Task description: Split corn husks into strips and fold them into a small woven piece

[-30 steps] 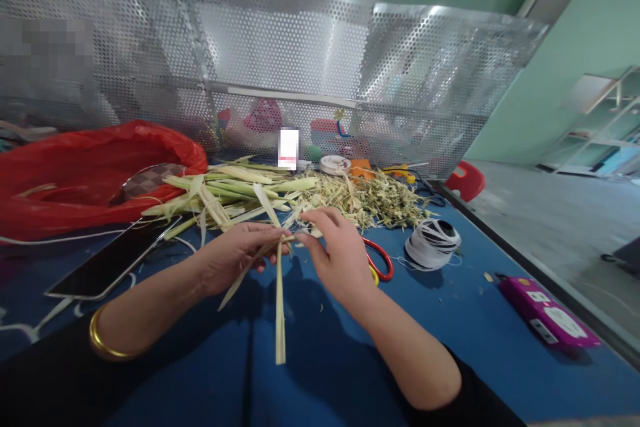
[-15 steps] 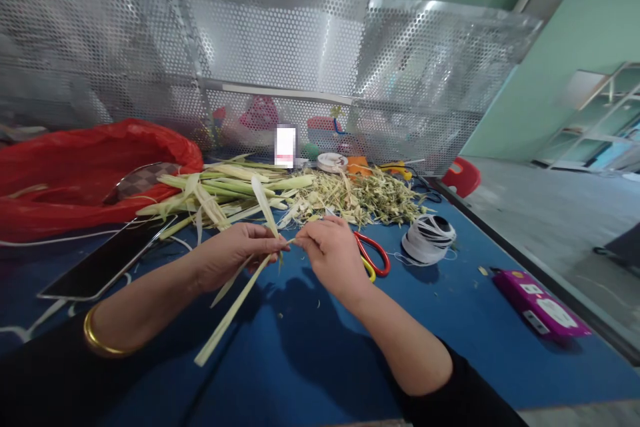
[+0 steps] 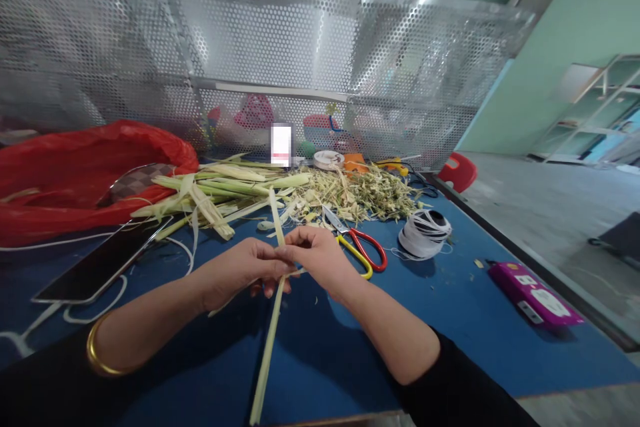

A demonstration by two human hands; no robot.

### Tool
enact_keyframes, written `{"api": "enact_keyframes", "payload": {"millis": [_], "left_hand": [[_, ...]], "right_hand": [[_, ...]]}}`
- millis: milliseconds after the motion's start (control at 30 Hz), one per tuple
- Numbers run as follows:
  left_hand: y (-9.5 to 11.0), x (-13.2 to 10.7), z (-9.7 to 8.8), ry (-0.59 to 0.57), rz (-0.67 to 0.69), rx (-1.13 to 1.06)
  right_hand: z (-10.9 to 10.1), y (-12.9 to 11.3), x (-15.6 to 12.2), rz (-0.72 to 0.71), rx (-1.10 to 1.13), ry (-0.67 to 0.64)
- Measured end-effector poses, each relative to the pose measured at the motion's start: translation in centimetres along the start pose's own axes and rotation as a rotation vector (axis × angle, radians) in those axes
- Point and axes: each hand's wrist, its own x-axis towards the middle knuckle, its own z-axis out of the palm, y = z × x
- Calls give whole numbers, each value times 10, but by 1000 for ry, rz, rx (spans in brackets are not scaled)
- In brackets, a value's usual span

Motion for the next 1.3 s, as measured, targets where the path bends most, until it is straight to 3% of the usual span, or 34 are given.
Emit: {"api": "enact_keyframes", "payload": {"millis": [400, 500, 633, 700, 800, 1000, 1300], "left_hand": [[2, -1, -4, -60, -12, -41], [2, 0, -2, -20, 0, -77], [3, 1, -2, 7, -13, -257], [5, 2, -5, 30, -11, -345], [8, 3, -10, 97, -4, -432], [7, 4, -16, 184, 57, -407], [-1, 10, -6, 348, 102, -463]], "right_hand": [[6, 13, 3, -75, 61, 242], [1, 11, 4, -175, -97, 288], [-13, -2, 4, -406, -400, 465], [-17, -8, 1, -421, -478, 502], [-16, -11, -4, -354, -594, 414], [-3, 2, -5, -199, -701, 79], [-2, -6, -7, -355, -905, 43]]}}
